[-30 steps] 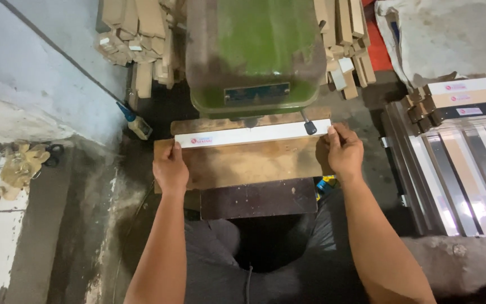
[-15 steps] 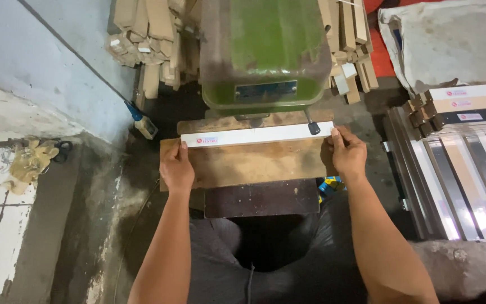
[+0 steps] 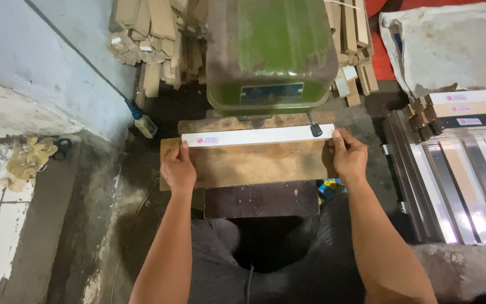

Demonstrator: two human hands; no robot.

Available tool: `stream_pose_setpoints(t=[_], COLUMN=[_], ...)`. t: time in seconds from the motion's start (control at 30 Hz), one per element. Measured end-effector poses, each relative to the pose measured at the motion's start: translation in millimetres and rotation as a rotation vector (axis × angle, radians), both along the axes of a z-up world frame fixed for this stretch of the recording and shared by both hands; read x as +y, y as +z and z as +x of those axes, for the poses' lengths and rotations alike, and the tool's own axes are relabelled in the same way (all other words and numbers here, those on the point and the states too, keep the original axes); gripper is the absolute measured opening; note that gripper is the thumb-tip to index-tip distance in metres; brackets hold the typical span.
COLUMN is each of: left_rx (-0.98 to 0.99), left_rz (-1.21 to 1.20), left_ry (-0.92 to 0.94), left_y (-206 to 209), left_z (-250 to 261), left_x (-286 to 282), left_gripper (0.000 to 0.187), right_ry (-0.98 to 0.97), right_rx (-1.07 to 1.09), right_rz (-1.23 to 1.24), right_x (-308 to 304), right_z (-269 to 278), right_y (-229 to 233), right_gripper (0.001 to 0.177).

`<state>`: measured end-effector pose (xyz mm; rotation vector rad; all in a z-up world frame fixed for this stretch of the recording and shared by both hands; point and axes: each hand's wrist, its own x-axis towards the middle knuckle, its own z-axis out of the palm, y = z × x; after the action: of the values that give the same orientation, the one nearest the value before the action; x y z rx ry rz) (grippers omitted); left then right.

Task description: Operating a punch machine to process long rectangular strips and stacking the finished components.

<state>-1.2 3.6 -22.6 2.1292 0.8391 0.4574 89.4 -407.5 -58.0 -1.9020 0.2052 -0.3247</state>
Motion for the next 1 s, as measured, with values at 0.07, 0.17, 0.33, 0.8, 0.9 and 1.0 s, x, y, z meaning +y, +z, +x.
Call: stream_pose_setpoints(t=[0.07, 0.17, 0.33, 0.8, 0.9, 1.0], left_rx=[0.016, 0.021, 0.014, 0.001, 0.02, 0.008], left_rz=[-0.008, -0.003, 0.0, 0.007, 0.029, 0.026], left_ry=[0.009, 0.006, -0.009, -0.029, -0.027, -0.02], left_y=[4.5, 10.6, 13.2, 3.0, 11.5, 17.8], left_z=[-4.7, -2.1, -2.5, -1.3, -4.6, -6.2], left_x=[-2.3, -4.7, -6.3, -7.8, -11.6, -15.5], left_gripper=[0.042, 0.043, 0.042, 0.044, 0.044, 0.042], right_ry=[0.008, 0.027, -0.018, 0.002, 0.012, 0.034], right_rx=[-0.005, 0.002, -0.022, -0.027, -0.014, -0.001], right_rz=[-0.01, 0.0, 0.087, 0.056, 0.071, 0.099], right_x=[-0.7, 1.8, 3.9, 1.0, 0.5, 1.8], right_z=[-2.4, -4.1, -3.3, -4.7, -6.9, -12.0], right_y=[-1.4, 3.5, 2.6, 4.4, 8.1, 20.0], right_gripper=[0.022, 0.022, 0.017, 0.024, 0.027, 0.03])
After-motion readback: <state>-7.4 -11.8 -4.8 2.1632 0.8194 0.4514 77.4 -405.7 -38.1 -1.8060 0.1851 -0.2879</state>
